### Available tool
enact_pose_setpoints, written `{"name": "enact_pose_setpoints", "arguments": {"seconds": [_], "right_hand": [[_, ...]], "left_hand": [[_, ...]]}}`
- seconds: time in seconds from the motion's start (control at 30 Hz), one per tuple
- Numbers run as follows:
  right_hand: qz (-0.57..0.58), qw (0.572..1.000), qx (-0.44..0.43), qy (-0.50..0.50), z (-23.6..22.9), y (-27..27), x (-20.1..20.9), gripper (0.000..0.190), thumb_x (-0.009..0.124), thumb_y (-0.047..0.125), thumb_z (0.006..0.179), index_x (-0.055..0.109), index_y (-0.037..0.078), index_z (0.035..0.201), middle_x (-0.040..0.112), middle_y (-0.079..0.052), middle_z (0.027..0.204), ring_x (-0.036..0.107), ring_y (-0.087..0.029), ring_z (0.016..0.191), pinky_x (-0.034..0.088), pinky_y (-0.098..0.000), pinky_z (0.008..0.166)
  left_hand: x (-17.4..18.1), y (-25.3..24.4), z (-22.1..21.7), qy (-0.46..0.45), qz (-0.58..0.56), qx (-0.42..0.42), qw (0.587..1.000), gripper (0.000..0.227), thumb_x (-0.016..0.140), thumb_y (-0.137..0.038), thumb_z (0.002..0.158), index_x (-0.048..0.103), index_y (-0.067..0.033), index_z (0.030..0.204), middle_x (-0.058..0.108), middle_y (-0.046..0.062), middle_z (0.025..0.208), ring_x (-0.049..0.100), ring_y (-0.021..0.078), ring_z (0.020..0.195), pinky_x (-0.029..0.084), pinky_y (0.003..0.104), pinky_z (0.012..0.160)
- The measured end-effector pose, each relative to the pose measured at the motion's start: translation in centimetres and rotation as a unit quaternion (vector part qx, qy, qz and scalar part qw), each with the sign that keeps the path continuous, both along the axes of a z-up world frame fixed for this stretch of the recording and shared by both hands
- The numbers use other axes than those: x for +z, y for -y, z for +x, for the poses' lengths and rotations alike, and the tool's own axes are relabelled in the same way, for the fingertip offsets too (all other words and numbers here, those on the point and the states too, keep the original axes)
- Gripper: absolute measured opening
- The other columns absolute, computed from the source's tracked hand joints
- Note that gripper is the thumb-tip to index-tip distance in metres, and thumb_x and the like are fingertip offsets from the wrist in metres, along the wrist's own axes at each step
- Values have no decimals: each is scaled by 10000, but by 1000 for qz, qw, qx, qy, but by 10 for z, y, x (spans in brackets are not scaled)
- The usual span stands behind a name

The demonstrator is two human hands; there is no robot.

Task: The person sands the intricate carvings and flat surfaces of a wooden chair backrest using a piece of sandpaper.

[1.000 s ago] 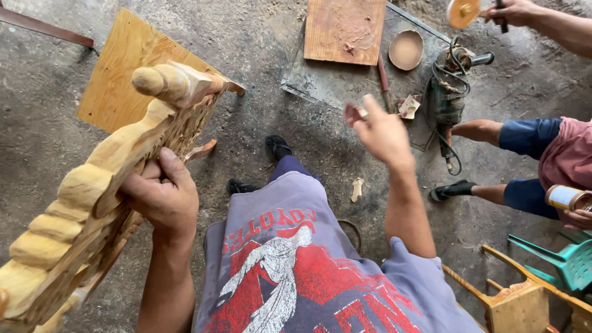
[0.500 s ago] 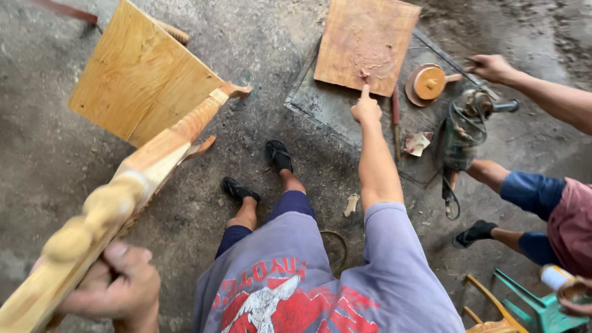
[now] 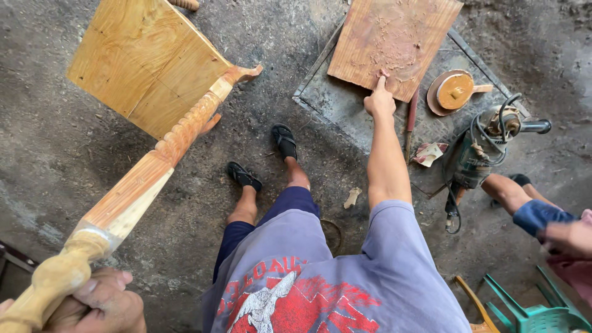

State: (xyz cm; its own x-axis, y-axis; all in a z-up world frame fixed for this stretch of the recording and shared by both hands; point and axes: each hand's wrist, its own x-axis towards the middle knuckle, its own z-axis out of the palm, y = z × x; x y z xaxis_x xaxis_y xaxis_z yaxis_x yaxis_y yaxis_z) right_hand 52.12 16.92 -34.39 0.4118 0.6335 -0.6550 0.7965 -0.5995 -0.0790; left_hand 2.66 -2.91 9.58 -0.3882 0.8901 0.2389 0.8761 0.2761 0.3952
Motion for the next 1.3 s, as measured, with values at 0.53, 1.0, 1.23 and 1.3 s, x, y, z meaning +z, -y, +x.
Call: {"name": "enact_pose_setpoints", "arguments": {"seconds": [0.53, 1.0, 1.23, 1.3], "right_hand": [[414, 779, 123, -454, -193, 119, 280, 194, 724, 68, 993, 699, 42, 1184, 723, -76, 818, 694, -155, 722, 543, -288, 671], [638, 558, 440, -296, -296, 88, 409, 277, 778, -50, 988, 626, -25, 1219, 578, -104, 806, 577, -262, 685, 464, -401, 657], [618, 606, 450, -222, -309, 93, 420, 208, 694, -26, 1071, 612, 13, 1258, 628, -96, 892, 617, -231, 762, 470, -394, 705], [605, 608, 462, -226, -318, 87, 418, 175, 667, -12, 1052, 603, 34, 1209, 601, -170, 929, 608, -343, 801, 487, -424, 735]], "left_hand": [[-34, -24, 28, 107, 190, -62, 974, 432, 601, -108, 1062, 414, 119, 1379, 699, 130, 1008, 673, 175, 758, 545, 303, 706], [-37, -20, 5, 106, 157, -178, 966, 249, 681, 8, 1080, 487, 42, 1233, 651, 95, 708, 669, 263, 605, 460, 390, 539], [-46, -26, 4, 46, 157, -155, 974, 226, 698, -49, 1071, 552, 4, 1235, 694, 148, 746, 710, 330, 656, 553, 436, 577], [-49, -22, 3, 69, 121, -152, 979, 267, 694, -71, 1067, 561, -5, 1290, 695, 173, 764, 721, 343, 687, 562, 437, 577]]}}
